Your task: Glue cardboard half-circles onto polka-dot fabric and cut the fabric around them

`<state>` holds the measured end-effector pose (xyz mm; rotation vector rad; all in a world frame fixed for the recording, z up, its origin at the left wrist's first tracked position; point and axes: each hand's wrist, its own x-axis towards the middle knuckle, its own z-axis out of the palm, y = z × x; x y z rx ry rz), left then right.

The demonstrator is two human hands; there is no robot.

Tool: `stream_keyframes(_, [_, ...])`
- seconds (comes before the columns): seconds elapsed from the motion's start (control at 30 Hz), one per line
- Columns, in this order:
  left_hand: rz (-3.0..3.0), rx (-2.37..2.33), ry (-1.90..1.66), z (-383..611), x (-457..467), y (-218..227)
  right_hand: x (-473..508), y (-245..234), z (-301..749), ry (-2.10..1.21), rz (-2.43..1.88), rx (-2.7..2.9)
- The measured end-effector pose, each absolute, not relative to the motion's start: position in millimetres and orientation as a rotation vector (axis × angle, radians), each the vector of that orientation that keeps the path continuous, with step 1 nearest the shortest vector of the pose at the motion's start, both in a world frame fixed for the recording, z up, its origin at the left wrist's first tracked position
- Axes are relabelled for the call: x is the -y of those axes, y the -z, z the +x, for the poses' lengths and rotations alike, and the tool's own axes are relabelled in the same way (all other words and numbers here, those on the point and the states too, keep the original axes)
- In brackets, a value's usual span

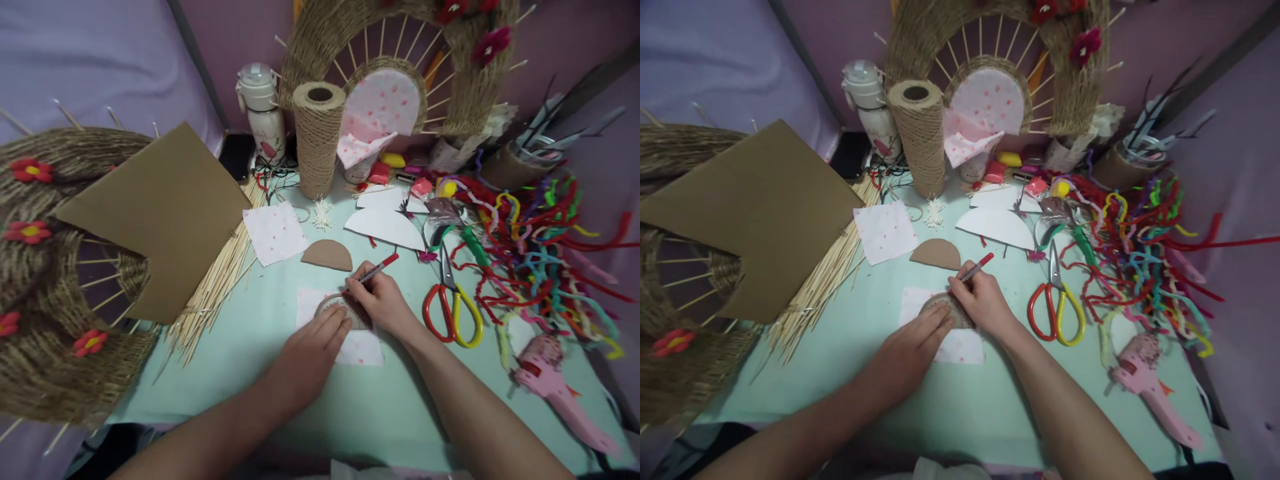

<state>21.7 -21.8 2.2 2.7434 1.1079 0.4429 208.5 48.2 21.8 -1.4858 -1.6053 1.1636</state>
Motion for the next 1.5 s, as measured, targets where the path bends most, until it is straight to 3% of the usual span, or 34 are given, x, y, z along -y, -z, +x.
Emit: stream_keyframes(1.5, [2.663,-1.171,-0.378,22,20,0,-45,-23,207,-1.105,-1.447,1.596])
